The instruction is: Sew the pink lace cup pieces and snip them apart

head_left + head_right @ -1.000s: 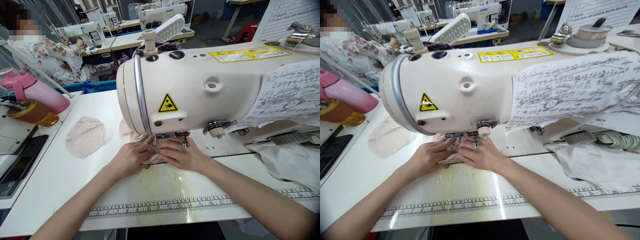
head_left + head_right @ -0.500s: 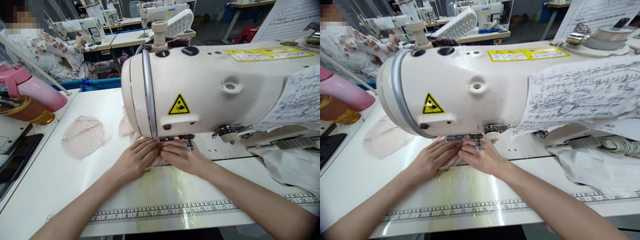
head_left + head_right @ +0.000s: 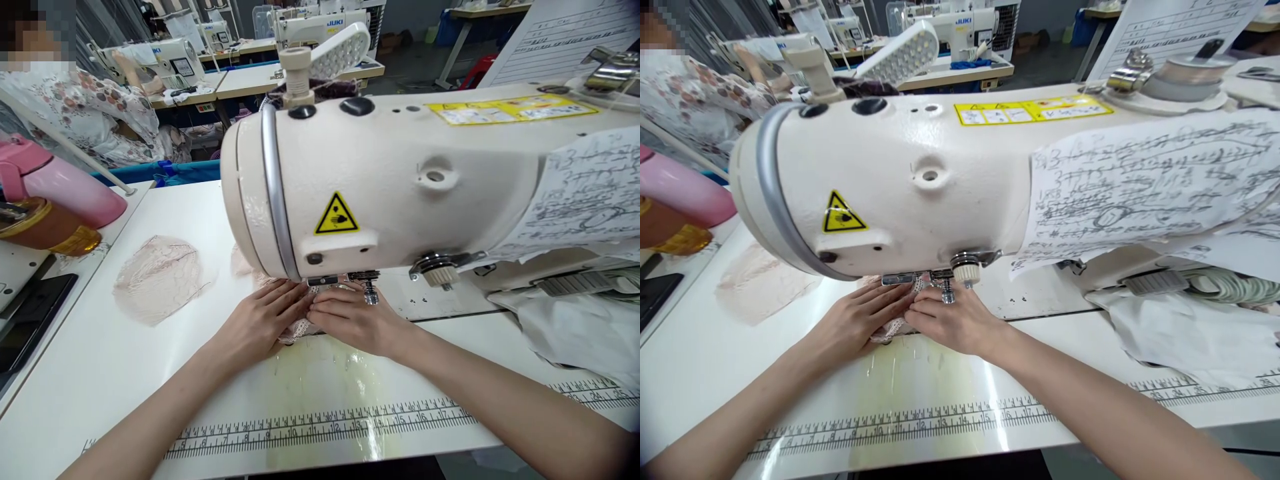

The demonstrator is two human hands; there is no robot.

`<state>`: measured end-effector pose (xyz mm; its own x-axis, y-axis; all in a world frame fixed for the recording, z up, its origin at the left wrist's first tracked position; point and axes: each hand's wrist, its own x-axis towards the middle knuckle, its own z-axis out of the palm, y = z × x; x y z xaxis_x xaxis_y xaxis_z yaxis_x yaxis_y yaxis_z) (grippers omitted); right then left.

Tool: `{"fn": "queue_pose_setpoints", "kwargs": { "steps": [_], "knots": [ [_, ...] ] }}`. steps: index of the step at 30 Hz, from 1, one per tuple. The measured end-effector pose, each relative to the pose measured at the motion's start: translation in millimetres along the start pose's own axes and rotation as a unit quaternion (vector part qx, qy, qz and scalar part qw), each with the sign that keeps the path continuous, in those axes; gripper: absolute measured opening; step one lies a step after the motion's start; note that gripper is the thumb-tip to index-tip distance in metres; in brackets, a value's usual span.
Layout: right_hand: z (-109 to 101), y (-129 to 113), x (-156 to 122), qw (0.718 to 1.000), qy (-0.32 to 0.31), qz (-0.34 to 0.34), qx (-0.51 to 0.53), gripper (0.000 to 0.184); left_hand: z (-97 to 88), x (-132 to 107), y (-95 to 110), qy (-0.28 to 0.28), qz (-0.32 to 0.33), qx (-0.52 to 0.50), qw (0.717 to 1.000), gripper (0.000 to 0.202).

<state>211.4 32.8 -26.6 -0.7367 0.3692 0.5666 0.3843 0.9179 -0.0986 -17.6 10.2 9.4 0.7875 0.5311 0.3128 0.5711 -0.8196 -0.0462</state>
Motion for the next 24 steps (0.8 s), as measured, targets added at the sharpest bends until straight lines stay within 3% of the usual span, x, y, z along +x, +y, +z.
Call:
{"fn": "queue_pose_setpoints", "kwargs": {
  "steps": [17, 24],
  "knots": [
    [-3.9, -0.2, 6.7, 0.999, 0.022, -0.025, -0.006, 0.019, 0.0, -2.3, -3.7, -0.029, -0.005, 0.004, 1.0, 0.043],
    [-8.3, -4.4, 7.1, 0.997, 0.069, 0.002, -0.047, 0.02, 2.5, 0.7, 1.4, -0.02, -0.02, 0.012, 1.0, 0.046]
  ]
}}
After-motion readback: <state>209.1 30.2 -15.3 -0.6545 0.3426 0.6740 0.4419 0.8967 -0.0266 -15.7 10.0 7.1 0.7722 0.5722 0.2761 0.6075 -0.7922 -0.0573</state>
